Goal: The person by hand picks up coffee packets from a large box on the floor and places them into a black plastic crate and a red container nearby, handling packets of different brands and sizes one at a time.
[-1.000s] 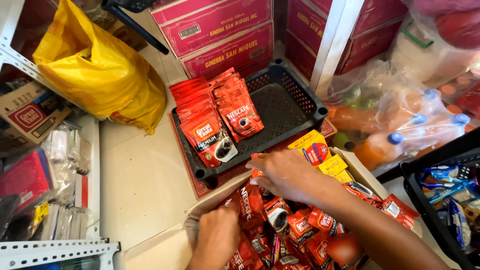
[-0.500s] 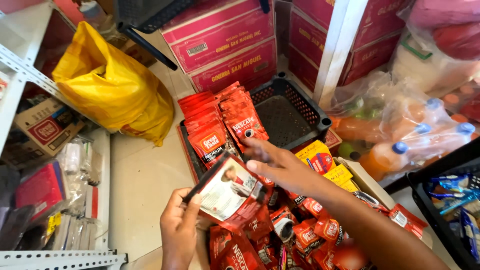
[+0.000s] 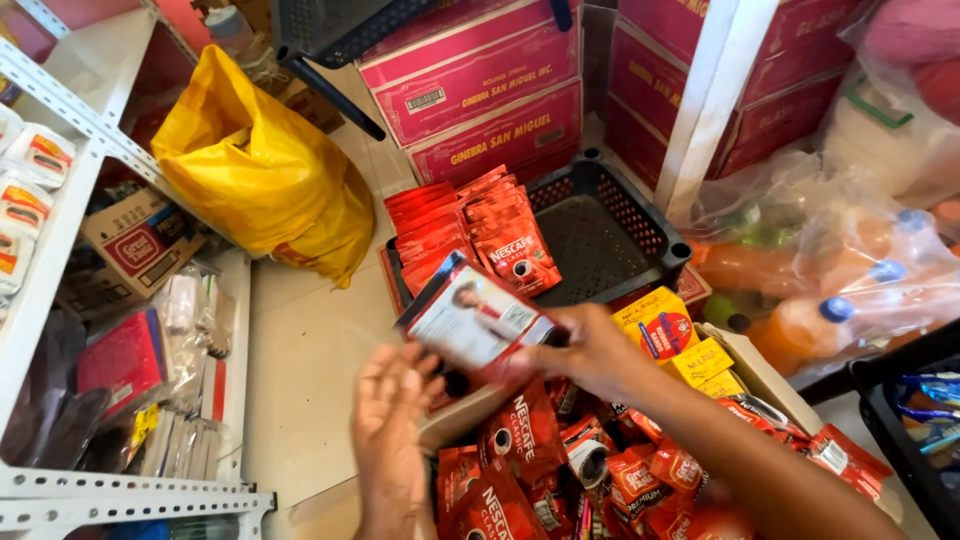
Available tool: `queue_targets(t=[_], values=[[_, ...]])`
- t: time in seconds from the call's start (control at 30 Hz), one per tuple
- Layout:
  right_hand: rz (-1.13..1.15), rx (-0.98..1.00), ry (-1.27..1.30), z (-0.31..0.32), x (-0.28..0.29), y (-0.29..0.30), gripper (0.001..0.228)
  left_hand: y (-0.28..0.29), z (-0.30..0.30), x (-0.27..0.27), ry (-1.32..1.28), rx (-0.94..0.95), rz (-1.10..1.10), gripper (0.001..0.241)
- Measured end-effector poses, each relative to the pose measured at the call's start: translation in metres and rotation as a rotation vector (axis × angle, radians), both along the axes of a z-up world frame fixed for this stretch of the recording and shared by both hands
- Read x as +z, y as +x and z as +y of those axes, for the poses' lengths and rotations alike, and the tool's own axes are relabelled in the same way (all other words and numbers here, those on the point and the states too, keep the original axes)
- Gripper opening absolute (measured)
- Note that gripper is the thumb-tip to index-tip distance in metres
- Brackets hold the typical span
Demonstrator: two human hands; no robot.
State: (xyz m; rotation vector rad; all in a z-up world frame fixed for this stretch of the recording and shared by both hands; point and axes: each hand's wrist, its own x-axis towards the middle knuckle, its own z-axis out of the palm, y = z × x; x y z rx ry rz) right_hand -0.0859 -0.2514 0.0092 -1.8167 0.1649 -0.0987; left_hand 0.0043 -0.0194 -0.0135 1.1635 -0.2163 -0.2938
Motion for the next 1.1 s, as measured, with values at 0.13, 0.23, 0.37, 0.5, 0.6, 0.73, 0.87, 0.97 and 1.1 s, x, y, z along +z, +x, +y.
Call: queue_targets(t=[0.13, 0.23, 0.37, 0.5, 0.6, 0.73, 0.87, 0.97, 1.1], values=[[-0.120, -0.260, -0.571, 0.012, 0.031, -0.007, 0.053, -0.024, -0.016, -0.022, 0.105, -0.210, 0.012, 0.048], [-0.590, -0.242, -0.865, 0.022, 0.008, -0.010, 0.049, -0.049, -0.034, -0.028, -0.002, -0.380, 0.020, 0.064], [-0.611, -0.181, -0.999, 0.053, -0.003, -0.014, 0.064, -0.065, -0.033, -0.028, -0.249, -0.368, -0.035, 0.071], [-0.547, -0.009, -0.951, 0.076, 0.016, -0.023, 0.068, -0.051, -0.021, -0.033, -0.325, -0.133, 0.178, 0.059], [-0.533, 0.071, -0.798, 0.070, 0.025, -0.030, 0.061, -0.038, -0.018, -0.041, -0.247, -0.003, 0.336, 0.049], [-0.292, -0.056, -0.330, 0.043, 0.021, -0.030, 0.037, -0.035, -0.020, -0.020, -0.245, -0.045, 0.256, 0.045], [-0.455, -0.178, -0.549, 0.022, 0.056, -0.023, 0.058, -0.033, -0.019, -0.012, -0.205, -0.077, 0.212, 0.048], [-0.132, -0.161, -0.285, 0.008, 0.045, -0.015, 0.071, -0.034, -0.017, -0.009, -0.116, -0.128, 0.196, 0.047], [0.032, 0.126, 0.246, -0.005, 0.011, -0.007, 0.059, -0.039, -0.015, 0.005, -0.021, -0.207, 0.181, 0.044]])
